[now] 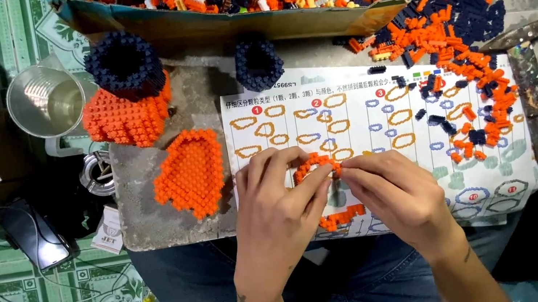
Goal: The person assembles a toy model by interlocking small plastic blocks, holding the main structure with one hand while attaching individual blocks with the other, occasionally using both hands to press and shift the blocks into place.
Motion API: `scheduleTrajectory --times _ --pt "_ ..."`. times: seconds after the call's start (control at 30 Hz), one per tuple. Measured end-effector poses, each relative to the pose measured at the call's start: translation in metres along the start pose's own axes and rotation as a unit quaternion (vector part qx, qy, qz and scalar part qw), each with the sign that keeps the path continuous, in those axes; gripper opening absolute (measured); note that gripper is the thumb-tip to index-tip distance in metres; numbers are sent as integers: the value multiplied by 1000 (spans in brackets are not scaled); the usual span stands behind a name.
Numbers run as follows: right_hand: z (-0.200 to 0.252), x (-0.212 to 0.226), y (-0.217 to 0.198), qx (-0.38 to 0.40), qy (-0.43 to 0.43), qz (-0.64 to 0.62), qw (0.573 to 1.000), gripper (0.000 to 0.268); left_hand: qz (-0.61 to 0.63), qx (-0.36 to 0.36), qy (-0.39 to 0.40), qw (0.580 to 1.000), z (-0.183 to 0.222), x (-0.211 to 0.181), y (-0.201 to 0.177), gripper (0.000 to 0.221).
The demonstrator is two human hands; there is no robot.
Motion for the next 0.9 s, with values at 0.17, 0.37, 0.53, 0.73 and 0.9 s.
scheduleTrajectory --times 0.17,0.37,0.53,0.73,0.9 --pt "1 -3 2 9 0 5 1000 22 4 3 -4 1000 0 1 0 20" --pt "1 -2 1 16 -4 12 1000 22 4 2 -1 1000 0 0 -1 20" --pt "-1 2 -1 10 -7 15 1000 22 1 4 0 1000 0 1 0 21" --pt "-6 5 -5 27 9 13 1000 23 -5 -2 3 1000 2 2 0 21" --pt "-8 2 -8 34 15 6 999 22 -6 1 6 1000 2 2 -1 21"
Point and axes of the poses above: each hand's wrist, its own z-axis away from the middle knuckle, its own y-axis out of the palm, x = y × z, the point moved 2 cm from there along -z, towards the middle knuckle, and after that the axes turned 10 degrees about z, right-handed, at the moved point
